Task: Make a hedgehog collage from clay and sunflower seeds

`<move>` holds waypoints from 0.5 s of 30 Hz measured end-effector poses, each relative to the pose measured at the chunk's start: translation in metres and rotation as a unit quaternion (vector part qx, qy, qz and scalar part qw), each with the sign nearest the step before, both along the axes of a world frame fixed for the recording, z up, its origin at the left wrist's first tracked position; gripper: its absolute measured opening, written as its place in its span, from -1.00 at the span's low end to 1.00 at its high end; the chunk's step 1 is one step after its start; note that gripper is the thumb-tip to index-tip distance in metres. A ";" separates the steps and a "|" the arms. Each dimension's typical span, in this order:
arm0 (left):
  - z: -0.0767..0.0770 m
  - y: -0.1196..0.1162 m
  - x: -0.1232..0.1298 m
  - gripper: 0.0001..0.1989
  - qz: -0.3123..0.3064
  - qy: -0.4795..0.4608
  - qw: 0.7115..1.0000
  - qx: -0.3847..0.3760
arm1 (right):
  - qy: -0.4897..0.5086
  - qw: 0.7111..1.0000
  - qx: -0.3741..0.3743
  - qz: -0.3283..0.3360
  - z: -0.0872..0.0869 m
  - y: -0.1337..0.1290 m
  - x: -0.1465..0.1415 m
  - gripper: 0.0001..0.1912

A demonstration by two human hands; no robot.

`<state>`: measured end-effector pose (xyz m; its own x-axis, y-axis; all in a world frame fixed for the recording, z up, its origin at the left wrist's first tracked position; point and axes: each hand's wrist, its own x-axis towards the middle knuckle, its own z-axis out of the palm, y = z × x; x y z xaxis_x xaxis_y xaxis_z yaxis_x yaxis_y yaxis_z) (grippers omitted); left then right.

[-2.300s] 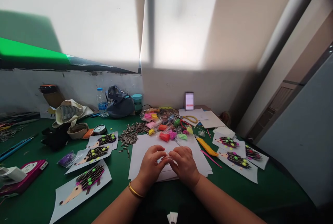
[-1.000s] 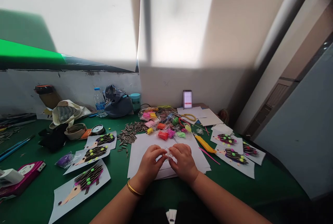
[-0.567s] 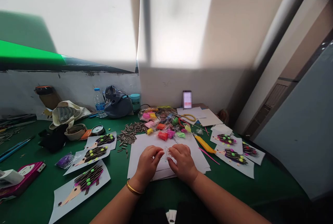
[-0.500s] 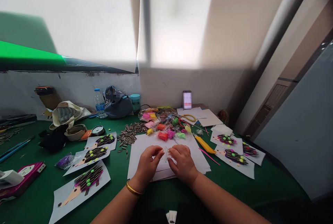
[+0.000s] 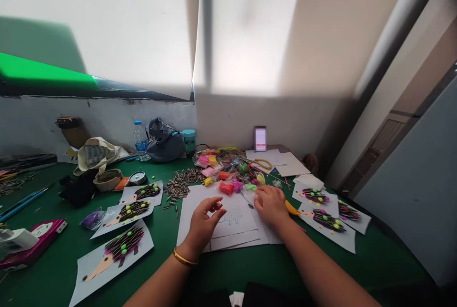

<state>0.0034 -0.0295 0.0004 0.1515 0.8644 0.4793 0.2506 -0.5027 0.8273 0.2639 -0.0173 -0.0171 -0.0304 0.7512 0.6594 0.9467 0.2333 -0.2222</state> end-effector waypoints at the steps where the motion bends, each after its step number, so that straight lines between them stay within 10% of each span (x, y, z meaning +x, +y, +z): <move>1: 0.000 0.000 0.000 -0.67 0.003 0.004 1.000 0.004 | -0.003 1.000 -0.002 -0.002 -0.002 0.000 0.000 -0.74; 15: -0.002 0.001 0.000 -0.65 0.028 0.012 0.999 0.011 | 0.025 0.998 -0.002 0.054 0.002 -0.023 -0.025 -0.69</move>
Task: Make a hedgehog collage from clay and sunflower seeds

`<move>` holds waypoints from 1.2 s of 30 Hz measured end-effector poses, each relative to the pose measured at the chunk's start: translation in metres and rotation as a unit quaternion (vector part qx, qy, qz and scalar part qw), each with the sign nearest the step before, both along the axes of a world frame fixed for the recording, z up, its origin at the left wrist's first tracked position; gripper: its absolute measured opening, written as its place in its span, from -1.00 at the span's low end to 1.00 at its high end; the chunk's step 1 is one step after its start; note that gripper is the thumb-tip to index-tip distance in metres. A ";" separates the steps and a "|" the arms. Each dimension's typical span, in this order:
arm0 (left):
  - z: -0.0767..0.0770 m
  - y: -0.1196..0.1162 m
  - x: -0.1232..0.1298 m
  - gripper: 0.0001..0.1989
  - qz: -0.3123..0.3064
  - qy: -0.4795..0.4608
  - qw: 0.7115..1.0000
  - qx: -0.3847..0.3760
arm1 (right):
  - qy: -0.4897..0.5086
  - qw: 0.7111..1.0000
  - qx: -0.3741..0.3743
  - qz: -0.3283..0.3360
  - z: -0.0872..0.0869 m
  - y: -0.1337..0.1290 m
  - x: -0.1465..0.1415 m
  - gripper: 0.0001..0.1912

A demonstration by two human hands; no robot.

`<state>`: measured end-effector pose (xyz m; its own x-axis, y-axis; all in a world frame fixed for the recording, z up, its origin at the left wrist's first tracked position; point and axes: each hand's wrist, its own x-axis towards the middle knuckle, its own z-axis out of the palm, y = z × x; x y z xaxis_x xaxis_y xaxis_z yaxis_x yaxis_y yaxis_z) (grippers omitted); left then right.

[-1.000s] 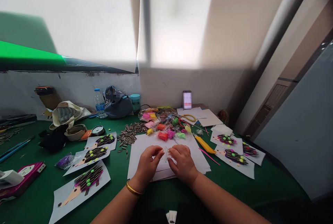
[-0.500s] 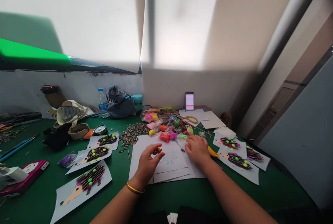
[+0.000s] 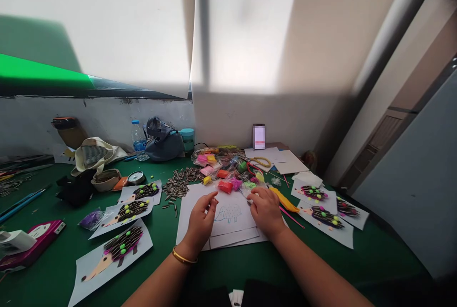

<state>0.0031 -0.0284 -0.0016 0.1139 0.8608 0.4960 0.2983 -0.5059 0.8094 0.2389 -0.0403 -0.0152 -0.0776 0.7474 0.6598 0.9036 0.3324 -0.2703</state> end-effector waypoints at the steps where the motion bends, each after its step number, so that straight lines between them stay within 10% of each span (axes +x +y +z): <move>1: -0.002 0.001 0.000 -0.65 -0.002 -0.016 1.000 -0.010 | -0.003 1.000 -0.010 -0.008 -0.003 0.001 0.003 -0.71; 18: 0.001 0.000 -0.002 -0.70 -0.039 -0.011 0.997 -0.066 | -0.019 0.999 -0.007 0.030 -0.001 -0.007 -0.004 -0.73; 36: 0.001 -0.008 0.007 -0.89 -0.042 0.065 0.996 0.051 | 0.021 0.985 0.065 0.157 0.016 -0.028 -0.059 -0.50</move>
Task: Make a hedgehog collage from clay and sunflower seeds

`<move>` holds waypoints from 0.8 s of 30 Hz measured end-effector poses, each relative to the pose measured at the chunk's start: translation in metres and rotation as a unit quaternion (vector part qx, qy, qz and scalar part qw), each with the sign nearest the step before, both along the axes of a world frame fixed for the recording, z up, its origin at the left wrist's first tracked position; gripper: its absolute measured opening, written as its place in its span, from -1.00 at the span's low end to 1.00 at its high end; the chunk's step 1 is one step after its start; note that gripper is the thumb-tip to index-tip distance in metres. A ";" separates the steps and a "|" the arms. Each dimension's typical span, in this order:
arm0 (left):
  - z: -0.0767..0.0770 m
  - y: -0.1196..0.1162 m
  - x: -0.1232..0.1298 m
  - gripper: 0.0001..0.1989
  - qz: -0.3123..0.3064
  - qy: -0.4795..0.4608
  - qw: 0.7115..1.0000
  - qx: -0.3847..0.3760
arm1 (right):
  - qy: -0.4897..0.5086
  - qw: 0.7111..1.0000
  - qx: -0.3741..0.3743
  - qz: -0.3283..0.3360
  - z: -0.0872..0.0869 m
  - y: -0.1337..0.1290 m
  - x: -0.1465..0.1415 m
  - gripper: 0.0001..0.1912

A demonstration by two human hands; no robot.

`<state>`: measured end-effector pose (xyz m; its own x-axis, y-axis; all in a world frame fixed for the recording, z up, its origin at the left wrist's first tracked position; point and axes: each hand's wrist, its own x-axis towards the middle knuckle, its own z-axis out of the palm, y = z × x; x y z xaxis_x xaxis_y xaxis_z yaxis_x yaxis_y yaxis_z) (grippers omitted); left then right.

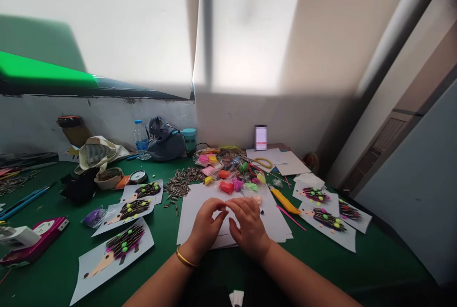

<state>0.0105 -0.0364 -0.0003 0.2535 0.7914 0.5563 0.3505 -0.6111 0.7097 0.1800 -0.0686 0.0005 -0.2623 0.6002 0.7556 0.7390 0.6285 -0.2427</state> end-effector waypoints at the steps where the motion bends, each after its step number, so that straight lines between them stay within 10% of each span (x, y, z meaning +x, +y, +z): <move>1: 0.000 0.000 0.000 -0.88 -0.008 0.005 1.000 0.004 | 0.003 1.000 -0.001 0.006 -0.001 -0.001 -0.001 -0.48; 13: 0.001 -0.009 0.002 -0.69 -0.032 0.112 0.993 0.000 | 0.036 0.998 0.033 0.033 0.000 -0.003 0.004 -0.91; 24: -0.002 -0.008 0.002 -0.70 -0.031 0.105 0.994 -0.004 | 0.037 0.998 0.038 0.022 -0.007 0.002 0.005 -0.83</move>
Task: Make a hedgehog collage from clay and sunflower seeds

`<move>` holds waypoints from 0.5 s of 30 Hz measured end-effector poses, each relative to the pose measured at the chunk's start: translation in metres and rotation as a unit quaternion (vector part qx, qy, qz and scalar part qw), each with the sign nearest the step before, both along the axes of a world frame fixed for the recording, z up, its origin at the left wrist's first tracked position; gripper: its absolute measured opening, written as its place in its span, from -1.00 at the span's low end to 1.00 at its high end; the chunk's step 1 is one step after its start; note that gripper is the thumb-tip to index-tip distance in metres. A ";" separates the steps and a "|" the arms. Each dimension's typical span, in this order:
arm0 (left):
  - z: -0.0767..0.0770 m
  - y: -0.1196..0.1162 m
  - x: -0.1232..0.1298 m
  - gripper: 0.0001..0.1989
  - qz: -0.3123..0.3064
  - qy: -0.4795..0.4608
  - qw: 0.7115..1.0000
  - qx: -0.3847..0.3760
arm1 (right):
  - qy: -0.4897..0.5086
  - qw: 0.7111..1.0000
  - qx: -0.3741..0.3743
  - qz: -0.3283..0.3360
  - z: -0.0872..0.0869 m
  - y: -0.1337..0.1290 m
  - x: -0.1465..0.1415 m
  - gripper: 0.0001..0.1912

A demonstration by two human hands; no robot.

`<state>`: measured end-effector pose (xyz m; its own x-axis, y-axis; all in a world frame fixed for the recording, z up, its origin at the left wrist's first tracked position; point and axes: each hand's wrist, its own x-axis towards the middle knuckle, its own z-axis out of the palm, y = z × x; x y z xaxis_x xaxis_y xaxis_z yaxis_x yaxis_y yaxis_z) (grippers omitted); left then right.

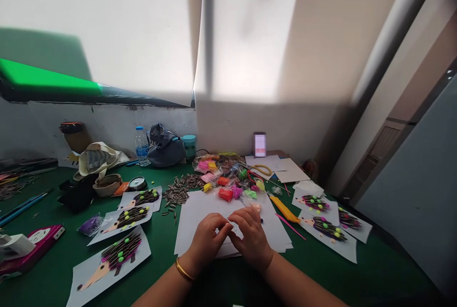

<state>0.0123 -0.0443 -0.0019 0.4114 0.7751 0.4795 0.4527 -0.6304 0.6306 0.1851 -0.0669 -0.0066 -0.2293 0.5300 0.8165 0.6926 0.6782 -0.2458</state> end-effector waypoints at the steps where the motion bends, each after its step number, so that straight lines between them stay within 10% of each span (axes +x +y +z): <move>1: 0.000 0.000 0.000 -0.69 -0.001 0.003 1.000 -0.001 | -0.001 1.000 -0.002 0.003 0.001 0.000 0.000 -0.83; 15: 0.005 -0.001 0.000 -0.79 0.017 0.012 1.000 0.006 | 0.005 1.000 -0.029 0.009 0.005 -0.002 0.001 -0.83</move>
<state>0.0125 -0.0456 0.0027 0.3965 0.7833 0.4788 0.4887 -0.6216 0.6122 0.1858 -0.0689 -0.0020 -0.2313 0.5721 0.7869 0.6779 0.6749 -0.2914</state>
